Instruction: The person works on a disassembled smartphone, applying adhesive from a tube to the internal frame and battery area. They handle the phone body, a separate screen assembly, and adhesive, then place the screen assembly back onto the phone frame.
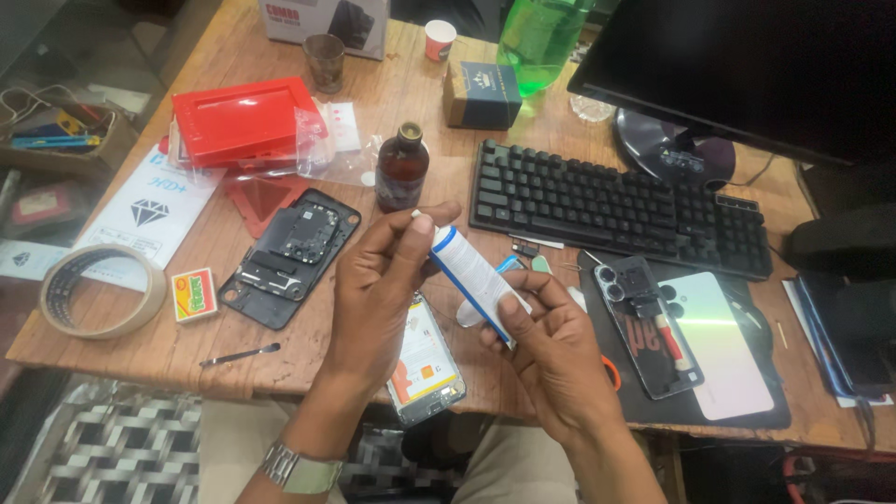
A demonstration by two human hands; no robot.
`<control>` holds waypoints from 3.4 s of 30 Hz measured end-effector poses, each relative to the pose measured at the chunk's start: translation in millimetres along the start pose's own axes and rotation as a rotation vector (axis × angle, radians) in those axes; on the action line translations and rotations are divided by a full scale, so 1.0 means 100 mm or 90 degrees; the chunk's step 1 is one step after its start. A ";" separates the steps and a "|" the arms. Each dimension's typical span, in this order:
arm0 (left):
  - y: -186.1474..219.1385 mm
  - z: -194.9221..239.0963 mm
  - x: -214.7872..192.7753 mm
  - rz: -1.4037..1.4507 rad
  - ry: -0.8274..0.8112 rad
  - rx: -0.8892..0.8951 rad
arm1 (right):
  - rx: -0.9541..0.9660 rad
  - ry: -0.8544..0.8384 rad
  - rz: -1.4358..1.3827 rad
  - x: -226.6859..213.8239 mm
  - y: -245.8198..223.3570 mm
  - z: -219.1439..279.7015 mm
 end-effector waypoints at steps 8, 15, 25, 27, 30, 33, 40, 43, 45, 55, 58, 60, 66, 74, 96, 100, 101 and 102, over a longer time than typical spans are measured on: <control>-0.10 0.06 -0.14 -0.045 0.155 0.009 | -0.185 0.040 0.225 0.11 -0.11 0.03; -0.23 0.00 -0.31 -0.011 0.162 -0.064 | -0.242 0.085 0.310 0.08 -0.16 0.11; -0.18 0.11 -0.32 -0.140 -0.017 -0.062 | -0.232 0.097 0.376 -0.03 -0.22 0.20; -0.17 0.15 -0.34 -0.240 -0.011 -0.048 | -0.230 0.116 0.405 -0.03 -0.21 0.24; -0.13 0.18 -0.33 -0.220 -0.043 -0.032 | -0.203 0.136 0.410 -0.07 -0.18 0.26; 0.03 0.18 -0.32 -0.386 -0.081 0.060 | -0.219 0.094 0.407 -0.06 -0.19 0.24; 0.19 0.12 -0.30 -0.510 -0.055 0.150 | -0.299 0.076 0.494 -0.01 -0.24 0.27; 0.18 0.14 -0.37 -0.522 0.031 0.132 | -0.315 0.082 0.505 -0.01 -0.22 0.31; 0.17 0.18 -0.41 -0.527 0.059 0.132 | -0.297 0.090 0.510 -0.02 -0.19 0.32; 0.11 0.27 -0.64 -0.568 0.178 0.155 | -0.304 0.233 0.473 -0.21 -0.18 0.38; 0.16 0.25 -0.87 -0.557 0.227 0.099 | -0.295 0.257 0.513 -0.31 -0.26 0.39; 0.22 0.31 -0.86 -0.566 0.177 0.156 | -0.260 0.229 0.541 -0.34 -0.23 0.37; 0.10 0.37 -0.76 -0.586 0.122 0.186 | -0.324 0.177 0.718 -0.16 -0.05 0.35; 0.05 0.38 -0.69 -0.717 0.052 0.228 | -0.368 0.163 0.792 0.02 -0.03 0.28; 0.06 0.31 -0.58 -0.895 -0.034 0.206 | -0.381 0.132 0.815 0.09 -0.03 0.22; 0.06 0.30 -0.59 -0.893 -0.026 0.208 | -0.394 0.114 0.835 0.13 -0.06 0.23; 0.06 0.30 -0.59 -0.894 -0.025 0.203 | -0.398 0.107 0.837 0.15 -0.07 0.23; 0.06 0.30 -0.59 -0.894 -0.024 0.199 | -0.405 0.095 0.839 0.16 -0.09 0.23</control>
Point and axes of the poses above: each hand's wrist, its own z-axis away from the middle knuckle, its own x-axis out of the palm, y = z × x, the point moved 5 cm from there along -z, towards the middle knuckle, and after that the axes turned 2 degrees about -x, right-handed, at the moved point
